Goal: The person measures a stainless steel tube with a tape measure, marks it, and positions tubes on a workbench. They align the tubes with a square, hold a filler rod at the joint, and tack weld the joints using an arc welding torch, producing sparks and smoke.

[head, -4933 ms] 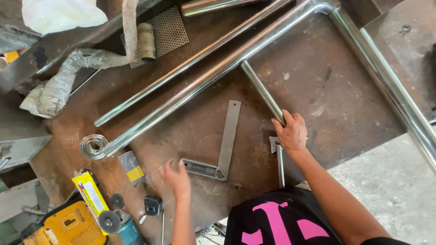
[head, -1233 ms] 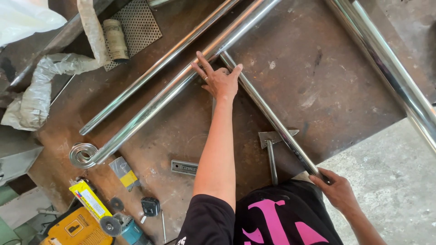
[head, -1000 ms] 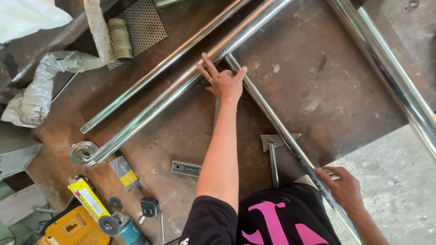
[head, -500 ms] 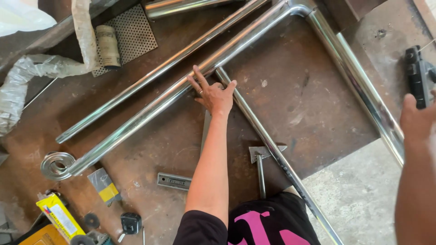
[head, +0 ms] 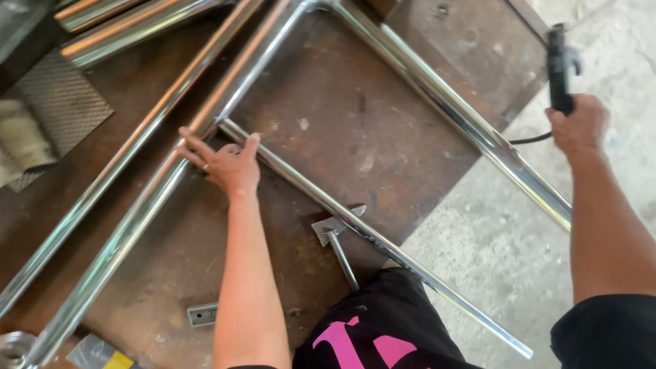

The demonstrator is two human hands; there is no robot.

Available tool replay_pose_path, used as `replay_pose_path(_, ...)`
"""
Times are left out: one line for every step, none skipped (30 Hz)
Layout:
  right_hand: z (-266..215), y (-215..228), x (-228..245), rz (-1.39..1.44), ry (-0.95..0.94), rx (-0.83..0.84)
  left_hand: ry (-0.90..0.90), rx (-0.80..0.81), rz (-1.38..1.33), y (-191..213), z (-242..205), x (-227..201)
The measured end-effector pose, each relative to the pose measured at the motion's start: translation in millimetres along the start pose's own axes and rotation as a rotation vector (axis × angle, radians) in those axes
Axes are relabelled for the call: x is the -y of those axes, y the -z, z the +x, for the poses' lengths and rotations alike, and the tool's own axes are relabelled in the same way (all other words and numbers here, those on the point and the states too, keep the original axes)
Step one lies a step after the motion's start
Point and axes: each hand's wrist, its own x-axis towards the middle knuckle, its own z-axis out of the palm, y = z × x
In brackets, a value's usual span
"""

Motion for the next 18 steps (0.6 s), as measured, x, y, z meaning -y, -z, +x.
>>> replay_pose_path(-15.4,-3.7,-40.1,-0.015,-0.03,-0.029,-0.028,-0.048,-0.018,-4.6,2.8,6.1)
replay_pose_path(-32.6,-6.5,-79.8,-0.031,-0.06,-0.058,-0.057,-0.095,-0.037,-9.1,5.7,12.1)
replay_pose_path(-56.7,5.4,-97.1,-0.035,-0.081,-0.058,-0.073,-0.081,-0.032,-9.0,6.8,14.0)
replay_pose_path(-81.5,17.4,-113.6,0.156,-0.248,-0.032,-0.041,-0.097,-0.1,-8.9,8.0,15.9)
replay_pose_path(-105.9,29.7,-130.0,0.355,-0.412,-0.007,-0.008,-0.112,-0.169,-9.4,9.1,17.4)
replay_pose_path(-139.2,19.3,-165.9,0.351,-0.431,-0.012,-0.023,-0.098,-0.165,-12.4,11.3,22.3)
replay_pose_path(-170.3,7.9,-201.0,0.356,-0.468,-0.043,-0.075,-0.119,-0.167,-14.6,13.0,28.1)
replay_pose_path(-202.4,-3.3,-235.1,0.362,-0.504,-0.074,-0.127,-0.139,-0.17,-16.8,15.0,34.0)
replay_pose_path(-241.3,-14.0,-268.3,0.36,-0.518,-0.075,-0.136,-0.13,-0.166,-16.8,15.2,32.7)
replay_pose_path(-281.2,-24.3,-300.3,0.469,-0.739,-0.034,-0.143,-0.103,-0.079,-16.6,15.5,31.6)
replay_pose_path(-318.5,-40.4,-328.7,0.592,-0.954,0.014,-0.149,-0.085,0.01,-12.8,17.0,31.3)
replay_pose_path(-358.6,-34.0,-326.1,0.598,-0.964,0.014,-0.157,-0.084,0.018,-17.3,17.7,31.6)
replay_pose_path(-393.1,-31.1,-322.2,0.646,-0.801,0.113,-0.158,-0.086,-0.003,-18.7,18.5,34.1)
replay_pose_path(-427.8,-27.7,-316.3,0.69,-0.635,0.208,-0.158,-0.089,-0.024,-18.7,20.3,37.6)
replay_pose_path(-434.1,-29.3,-292.4,0.705,-0.618,0.213,-0.152,-0.109,-0.021,-25.1,24.2,41.0)
replay_pose_path(-441.6,-30.2,-266.8,0.623,-0.747,0.104,-0.207,-0.154,-0.1,-29.9,29.4,45.9)
replay_pose_path(-442.7,-29.9,-245.3,0.539,-0.861,0.003,-0.251,-0.206,-0.175,-31.5,31.1,55.9)
replay_pose_path(-445.8,-24.3,-228.7,0.554,-0.834,0.02,-0.233,-0.234,-0.168,-28.7,23.5,40.2)
